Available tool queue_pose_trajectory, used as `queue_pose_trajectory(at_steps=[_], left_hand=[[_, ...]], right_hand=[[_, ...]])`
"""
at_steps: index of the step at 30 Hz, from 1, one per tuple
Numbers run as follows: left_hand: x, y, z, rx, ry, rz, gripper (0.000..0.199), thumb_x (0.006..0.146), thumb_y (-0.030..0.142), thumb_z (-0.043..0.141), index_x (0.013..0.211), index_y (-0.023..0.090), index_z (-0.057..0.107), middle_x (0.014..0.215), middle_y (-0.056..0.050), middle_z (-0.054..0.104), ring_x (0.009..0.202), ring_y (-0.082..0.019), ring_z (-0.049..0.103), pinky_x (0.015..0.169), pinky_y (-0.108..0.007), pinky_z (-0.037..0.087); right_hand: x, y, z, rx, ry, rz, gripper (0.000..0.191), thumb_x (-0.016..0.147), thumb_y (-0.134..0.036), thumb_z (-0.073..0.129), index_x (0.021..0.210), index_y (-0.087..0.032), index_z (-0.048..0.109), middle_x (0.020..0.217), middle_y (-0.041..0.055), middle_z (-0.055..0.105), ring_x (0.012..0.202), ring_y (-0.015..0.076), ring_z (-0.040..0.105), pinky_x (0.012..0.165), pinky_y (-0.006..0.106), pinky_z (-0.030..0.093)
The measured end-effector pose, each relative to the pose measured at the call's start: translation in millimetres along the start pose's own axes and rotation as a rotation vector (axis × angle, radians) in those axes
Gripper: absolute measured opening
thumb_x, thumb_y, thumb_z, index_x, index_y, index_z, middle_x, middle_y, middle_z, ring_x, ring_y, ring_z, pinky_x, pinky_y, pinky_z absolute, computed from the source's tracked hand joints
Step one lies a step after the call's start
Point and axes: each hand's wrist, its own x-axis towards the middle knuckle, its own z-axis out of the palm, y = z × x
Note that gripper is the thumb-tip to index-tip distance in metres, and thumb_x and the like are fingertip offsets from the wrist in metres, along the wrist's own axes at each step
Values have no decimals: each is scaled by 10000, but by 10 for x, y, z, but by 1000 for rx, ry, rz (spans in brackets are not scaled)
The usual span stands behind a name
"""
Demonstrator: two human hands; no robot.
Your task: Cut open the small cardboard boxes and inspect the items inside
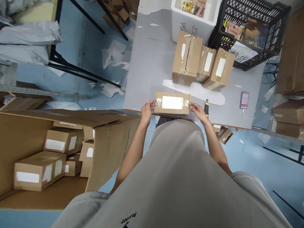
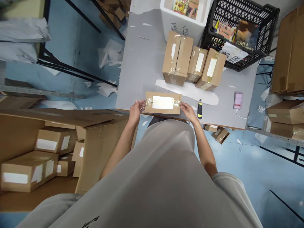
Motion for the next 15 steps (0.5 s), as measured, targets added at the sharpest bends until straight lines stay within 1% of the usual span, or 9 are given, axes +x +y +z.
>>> queue_pose_trajectory(at_steps=[4,6,8,10,12,15], left_hand=[[34,-115,-50,-24,43,-35,735,1165,746,429,1331,129,792,1489,-250,780,1382,-331,767,1195,-476,608],[51,-169,-62,-28,48,-72,688,1180,700,439,1325,127,791,1509,-247,771,1382,-326,768,1201,-467,604],[57,-230,-53,-26,44,-125,643,1193,650,445,1333,125,790,1541,-241,756,1379,-326,769,1209,-469,599],[51,-298,-25,-23,30,-169,595,1208,588,437,1349,130,790,1562,-224,748,1400,-324,759,1226,-476,591],[37,-367,11,-30,3,-182,571,1218,555,422,1356,147,797,1538,-193,770,1441,-314,735,1244,-467,582],[25,-443,56,-49,-13,-167,612,1210,627,432,1322,163,815,1418,-170,825,1433,-312,736,1226,-446,600]], right_hand=[[19,208,-53,-30,56,43,597,979,-524,732,1490,-217,761,1525,163,798,1411,333,754,1262,575,578],[38,311,-67,-73,42,65,578,984,-465,711,1500,-210,757,1543,171,787,1442,338,739,1279,583,563],[61,399,-46,-112,9,90,599,963,-410,715,1518,-189,752,1562,189,771,1495,356,709,1303,596,539],[79,462,12,-126,-37,87,681,924,-368,741,1573,-164,722,1605,202,738,1542,370,675,1325,598,516],[82,496,83,-109,-85,52,787,877,-348,774,1635,-157,679,1652,194,704,1562,366,657,1338,581,506],[51,491,158,-75,-136,-26,873,844,-394,824,1670,-166,654,1693,165,675,1561,355,653,1361,567,475]])
